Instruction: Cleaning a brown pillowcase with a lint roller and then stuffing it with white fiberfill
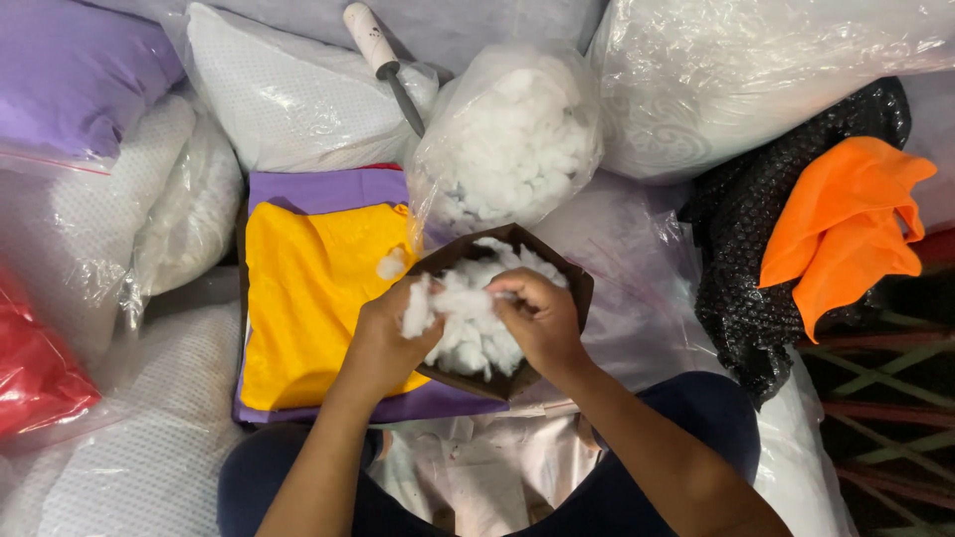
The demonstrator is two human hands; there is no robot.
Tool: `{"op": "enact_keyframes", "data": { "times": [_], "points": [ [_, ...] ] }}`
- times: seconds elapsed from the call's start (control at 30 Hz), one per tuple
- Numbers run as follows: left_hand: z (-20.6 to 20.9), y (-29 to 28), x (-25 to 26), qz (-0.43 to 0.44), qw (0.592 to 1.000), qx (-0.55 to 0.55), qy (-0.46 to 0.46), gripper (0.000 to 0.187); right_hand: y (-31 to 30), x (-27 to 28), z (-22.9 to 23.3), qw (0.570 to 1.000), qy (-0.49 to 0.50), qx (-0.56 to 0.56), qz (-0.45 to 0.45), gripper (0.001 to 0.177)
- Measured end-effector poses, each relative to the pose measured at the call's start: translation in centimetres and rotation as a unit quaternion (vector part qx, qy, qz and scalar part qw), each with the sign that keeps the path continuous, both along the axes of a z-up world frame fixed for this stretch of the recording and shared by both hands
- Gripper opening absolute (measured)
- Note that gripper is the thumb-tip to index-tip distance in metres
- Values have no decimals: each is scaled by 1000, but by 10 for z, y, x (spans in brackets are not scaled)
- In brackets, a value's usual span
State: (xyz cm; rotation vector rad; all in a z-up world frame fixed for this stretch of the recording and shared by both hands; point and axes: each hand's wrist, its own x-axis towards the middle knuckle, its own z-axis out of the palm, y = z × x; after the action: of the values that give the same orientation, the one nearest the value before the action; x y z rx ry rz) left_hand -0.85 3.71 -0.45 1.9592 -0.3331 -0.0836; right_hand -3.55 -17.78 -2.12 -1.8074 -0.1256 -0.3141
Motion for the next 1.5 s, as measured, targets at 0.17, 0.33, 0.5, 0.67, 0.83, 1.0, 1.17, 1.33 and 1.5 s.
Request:
{"op": "enact_keyframes", "data": {
  "times": [0.17, 0.33, 0.5, 0.67, 0.83, 1.0, 1.17, 1.33, 1.5],
  "points": [
    [-17, 9, 2, 90, 995, 19, -38, 22, -22, 9, -3, 985, 10, 113, -132, 20],
    [1, 13, 1, 215, 974, -75, -22, 21, -30, 10, 2, 977, -120, 45, -172, 11],
    [14, 11, -1, 210, 969, -129, 14, 18, -7, 12, -28, 964, -181, -185, -62, 21],
    [14, 16, 2, 194, 970, -137, 42, 19, 18, 3, -32, 945, -138, -297, 21, 41],
    [14, 20, 5, 191, 969, -148, 40, 19, 28, 7, -28, 924, -146, -346, 72, 32],
    [11, 19, 13, 184, 972, -139, 54, 21, 32, 15, -34, 903, -167, -345, 195, 33],
    [7, 18, 13, 151, 975, -151, 62, 19, 24, 18, -14, 926, -216, -292, 99, 27],
    [1, 8, 11, 32, 979, -176, 94, 23, 16, 9, -39, 966, 32, 176, 187, 84],
    [-2, 3, 14, 25, 982, -149, 112, 22, 8, 8, -27, 988, 83, 119, 58, 34]
  ]
}}
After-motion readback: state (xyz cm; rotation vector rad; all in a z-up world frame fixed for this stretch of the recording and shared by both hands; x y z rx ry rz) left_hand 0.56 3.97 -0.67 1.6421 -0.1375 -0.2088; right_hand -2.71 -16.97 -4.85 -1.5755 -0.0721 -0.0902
